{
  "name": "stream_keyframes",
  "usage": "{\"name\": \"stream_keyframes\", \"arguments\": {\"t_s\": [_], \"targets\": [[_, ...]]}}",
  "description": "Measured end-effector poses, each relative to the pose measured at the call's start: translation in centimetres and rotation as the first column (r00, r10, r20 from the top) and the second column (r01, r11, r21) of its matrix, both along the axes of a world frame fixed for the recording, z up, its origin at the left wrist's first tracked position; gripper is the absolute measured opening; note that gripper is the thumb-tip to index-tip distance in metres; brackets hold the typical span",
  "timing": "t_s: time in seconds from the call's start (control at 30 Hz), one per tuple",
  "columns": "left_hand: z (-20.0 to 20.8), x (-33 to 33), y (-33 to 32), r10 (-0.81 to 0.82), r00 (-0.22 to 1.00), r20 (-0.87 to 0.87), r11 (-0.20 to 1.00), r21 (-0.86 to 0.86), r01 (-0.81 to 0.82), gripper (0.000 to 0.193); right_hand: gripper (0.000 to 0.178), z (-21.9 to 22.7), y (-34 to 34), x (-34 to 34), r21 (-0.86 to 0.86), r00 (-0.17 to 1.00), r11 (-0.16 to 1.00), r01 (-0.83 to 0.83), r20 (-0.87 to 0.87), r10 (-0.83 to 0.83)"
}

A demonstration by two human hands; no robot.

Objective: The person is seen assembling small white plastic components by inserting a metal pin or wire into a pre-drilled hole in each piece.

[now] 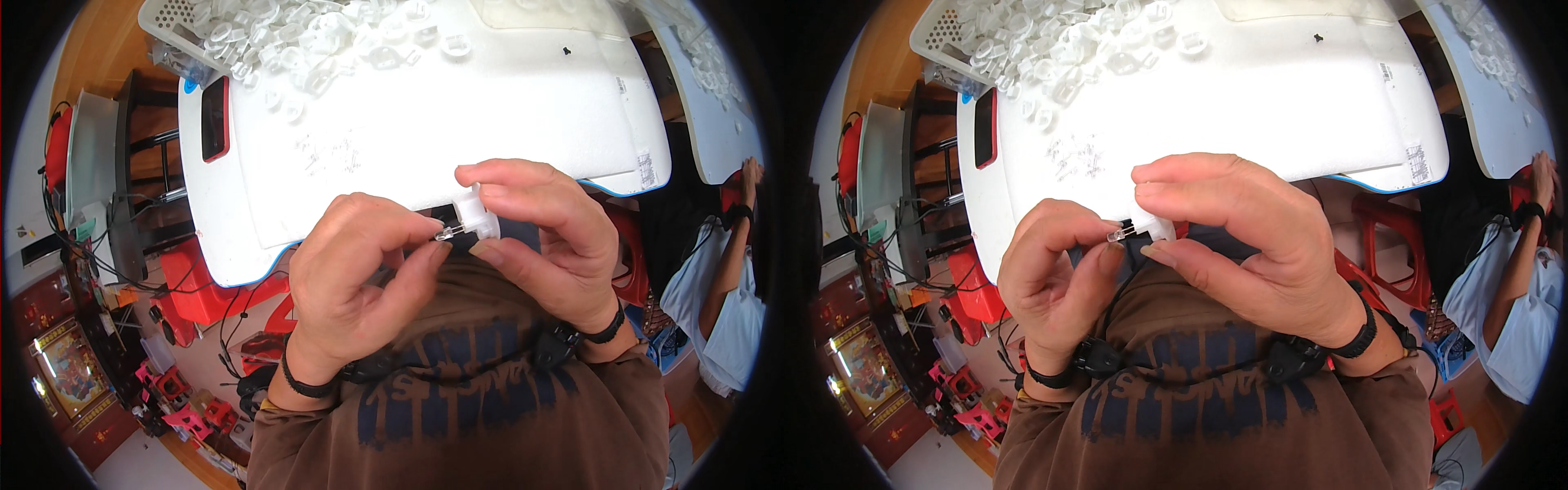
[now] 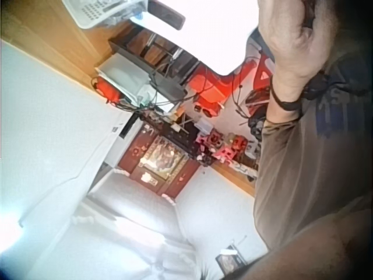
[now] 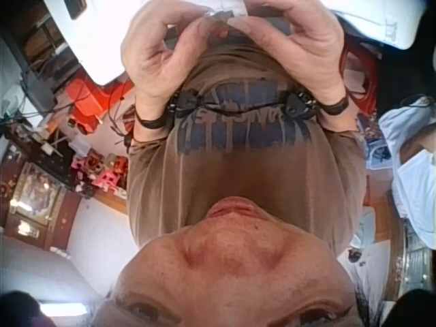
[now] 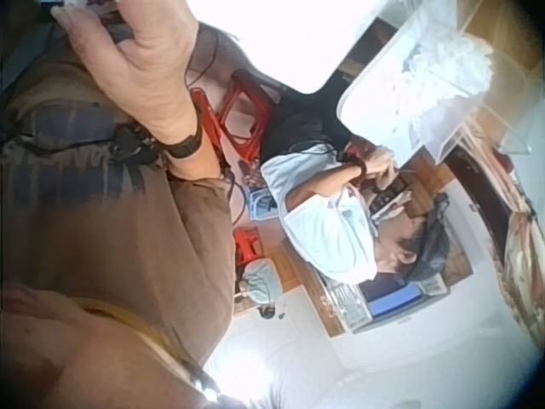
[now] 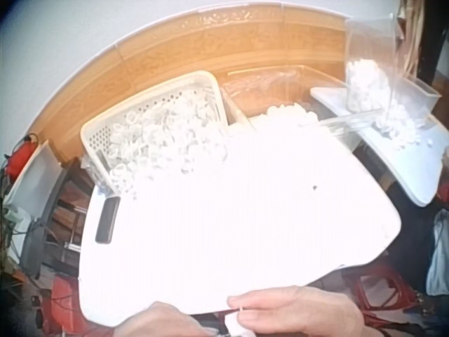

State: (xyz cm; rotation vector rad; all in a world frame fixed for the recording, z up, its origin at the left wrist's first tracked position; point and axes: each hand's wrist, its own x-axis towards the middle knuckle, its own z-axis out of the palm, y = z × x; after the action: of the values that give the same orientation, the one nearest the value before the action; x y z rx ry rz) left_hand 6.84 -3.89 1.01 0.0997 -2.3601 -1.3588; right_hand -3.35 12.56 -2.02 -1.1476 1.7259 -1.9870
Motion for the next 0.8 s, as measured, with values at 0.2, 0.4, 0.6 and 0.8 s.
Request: {"name": "stream_keyframes", "arguments": {"t_s": [0.2,0.4,0.6,0.8], "targets": [[0.5,0.1,-0.3,-0.086,0.996,0.003,0.986,-0.144,0.086,0.02,0.034,0.4,0.1,-0.2,0.035,0.996,0.999,-0.04,-0.076,0.043],[0.8,0.0,0.0,-0.115,0.993,-0.011,0.97,-0.217,0.11,0.015,0.038,1.2,0.6,-0.5,0.131,0.983,0.983,-0.129,-0.114,0.144],[0.0,-0.2,-0.1,-0.1,0.995,-0.01,0.975,-0.201,0.096,0.023,0.037,2.1,0.7,-1.0,0.17,0.981,0.98,-0.1,-0.147,0.126],[-1.1,-0.1,-0.7,-0.017,0.983,0.181,0.987,-0.156,0.046,0.038,0.037,1.5,3.0,-3.1,0.245,0.93,0.932,0.266,-0.32,-0.181]]}}
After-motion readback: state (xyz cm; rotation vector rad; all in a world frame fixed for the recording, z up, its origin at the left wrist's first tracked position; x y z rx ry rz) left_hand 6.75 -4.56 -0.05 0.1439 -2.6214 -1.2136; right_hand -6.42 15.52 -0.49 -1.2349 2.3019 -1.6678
